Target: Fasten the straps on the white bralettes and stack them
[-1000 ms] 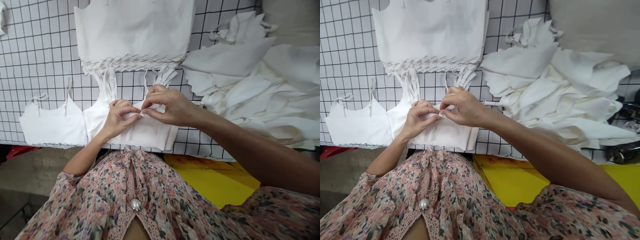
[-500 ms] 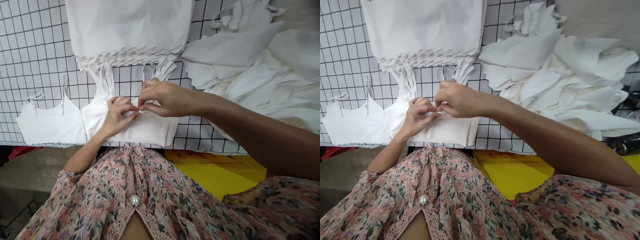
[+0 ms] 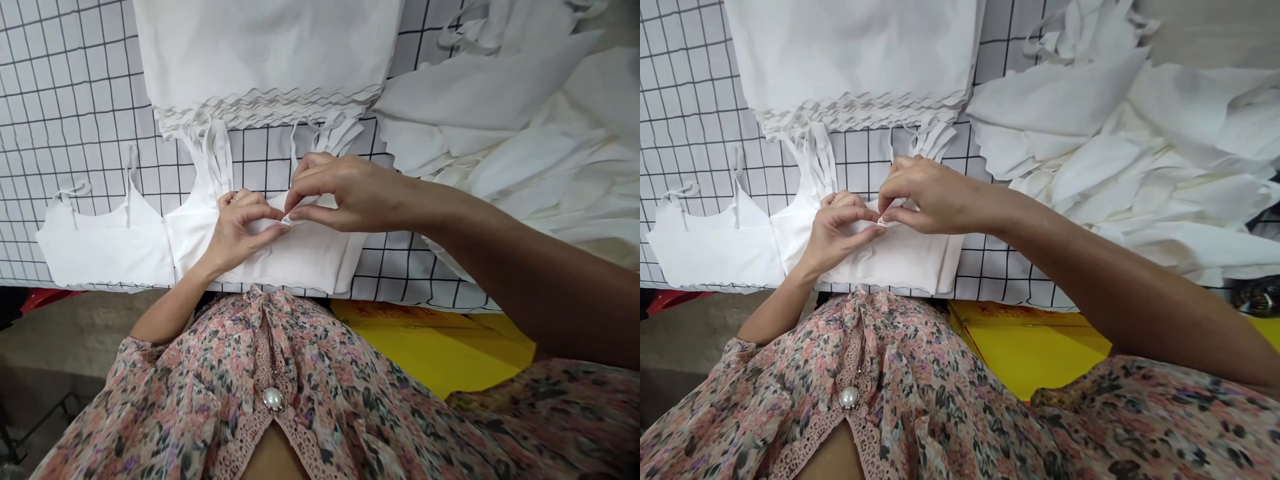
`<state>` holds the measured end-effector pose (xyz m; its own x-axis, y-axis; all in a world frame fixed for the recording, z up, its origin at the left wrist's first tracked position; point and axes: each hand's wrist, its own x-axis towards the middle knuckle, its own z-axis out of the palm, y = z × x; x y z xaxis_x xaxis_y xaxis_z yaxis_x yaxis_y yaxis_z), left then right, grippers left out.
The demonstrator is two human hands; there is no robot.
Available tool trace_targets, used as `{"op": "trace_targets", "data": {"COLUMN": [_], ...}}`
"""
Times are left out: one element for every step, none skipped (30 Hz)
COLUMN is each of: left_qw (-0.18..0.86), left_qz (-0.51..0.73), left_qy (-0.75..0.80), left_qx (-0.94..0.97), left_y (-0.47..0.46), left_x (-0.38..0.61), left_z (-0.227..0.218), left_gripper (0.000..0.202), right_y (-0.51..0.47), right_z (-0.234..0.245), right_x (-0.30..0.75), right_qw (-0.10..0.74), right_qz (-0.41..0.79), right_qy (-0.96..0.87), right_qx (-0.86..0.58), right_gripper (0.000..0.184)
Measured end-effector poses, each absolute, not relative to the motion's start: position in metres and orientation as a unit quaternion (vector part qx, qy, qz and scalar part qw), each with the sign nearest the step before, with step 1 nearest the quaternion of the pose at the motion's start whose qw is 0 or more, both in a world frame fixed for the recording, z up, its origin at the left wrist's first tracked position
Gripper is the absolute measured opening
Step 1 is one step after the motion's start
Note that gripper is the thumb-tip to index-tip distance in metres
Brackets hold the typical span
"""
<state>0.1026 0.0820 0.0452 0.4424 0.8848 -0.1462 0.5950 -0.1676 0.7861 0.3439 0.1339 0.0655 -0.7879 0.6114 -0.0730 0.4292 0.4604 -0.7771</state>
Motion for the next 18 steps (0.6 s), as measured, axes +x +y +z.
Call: {"op": "trace_targets", "data": {"left_qw": [0.406, 0.402, 0.398, 0.396, 0.393, 0.391, 0.39, 0.389, 0.39, 0.392, 0.393, 0.395, 0.396, 0.397, 0.399, 0.402, 0.405, 0.408], "left_qz": [0.178, 0.178, 0.176, 0.169, 0.159, 0.15, 0.142, 0.138, 0.135, 0.134, 0.133, 0.13, 0.127, 0.125, 0.125, 0.126, 0.127, 0.127], "left_qy": [0.501, 0.502, 0.5, 0.497, 0.492, 0.489, 0.486, 0.484, 0.483, 0.482, 0.48, 0.478, 0.477, 0.477, 0.477, 0.477, 0.477, 0.477], "left_qx": [0.743, 0.745, 0.748, 0.754, 0.76, 0.765, 0.769, 0.771, 0.772, 0.772, 0.773, 0.774, 0.774, 0.774, 0.773, 0.772, 0.77, 0.768], "left_y": [0.082, 0.082, 0.082, 0.081, 0.081, 0.081, 0.081, 0.08, 0.08, 0.08, 0.079, 0.079, 0.079, 0.079, 0.079, 0.08, 0.08, 0.081], "left_x": [0.103, 0.103, 0.102, 0.102, 0.101, 0.101, 0.1, 0.1, 0.1, 0.1, 0.101, 0.101, 0.101, 0.101, 0.101, 0.101, 0.101, 0.101], "left_z": [0.045, 0.045, 0.044, 0.044, 0.044, 0.043, 0.043, 0.042, 0.041, 0.04, 0.039, 0.038, 0.037, 0.037, 0.037, 0.037, 0.037, 0.037], "left_gripper": [0.009, 0.009, 0.009, 0.009, 0.009, 0.009, 0.01, 0.009, 0.009, 0.009, 0.009, 0.009, 0.009, 0.01, 0.01, 0.01, 0.01, 0.01], "right_y": [0.133, 0.131, 0.13, 0.128, 0.126, 0.125, 0.124, 0.124, 0.126, 0.13, 0.136, 0.144, 0.153, 0.164, 0.175, 0.186, 0.197, 0.206], "right_z": [0.066, 0.066, 0.065, 0.064, 0.062, 0.06, 0.059, 0.058, 0.058, 0.06, 0.064, 0.069, 0.075, 0.082, 0.088, 0.094, 0.099, 0.101], "right_x": [0.345, 0.346, 0.346, 0.345, 0.344, 0.343, 0.342, 0.342, 0.343, 0.345, 0.349, 0.354, 0.359, 0.365, 0.371, 0.375, 0.379, 0.382], "right_qw": [0.111, 0.113, 0.117, 0.12, 0.124, 0.127, 0.128, 0.127, 0.124, 0.118, 0.11, 0.101, 0.095, 0.092, 0.093, 0.097, 0.103, 0.113], "right_qz": [0.417, 0.414, 0.41, 0.404, 0.398, 0.393, 0.391, 0.391, 0.393, 0.395, 0.398, 0.4, 0.399, 0.396, 0.392, 0.386, 0.379, 0.367], "right_qy": [-0.848, -0.849, -0.851, -0.854, -0.856, -0.858, -0.86, -0.861, -0.861, -0.861, -0.86, -0.857, -0.853, -0.848, -0.844, -0.841, -0.842, -0.844], "right_qx": [-0.308, -0.308, -0.307, -0.306, -0.306, -0.304, -0.302, -0.3, -0.298, -0.297, -0.3, -0.31, -0.324, -0.34, -0.355, -0.366, -0.371, -0.374], "right_gripper": [0.021, 0.023, 0.024, 0.026, 0.027, 0.028, 0.029, 0.029, 0.029, 0.029, 0.03, 0.032, 0.036, 0.041, 0.046, 0.049, 0.052, 0.052]}}
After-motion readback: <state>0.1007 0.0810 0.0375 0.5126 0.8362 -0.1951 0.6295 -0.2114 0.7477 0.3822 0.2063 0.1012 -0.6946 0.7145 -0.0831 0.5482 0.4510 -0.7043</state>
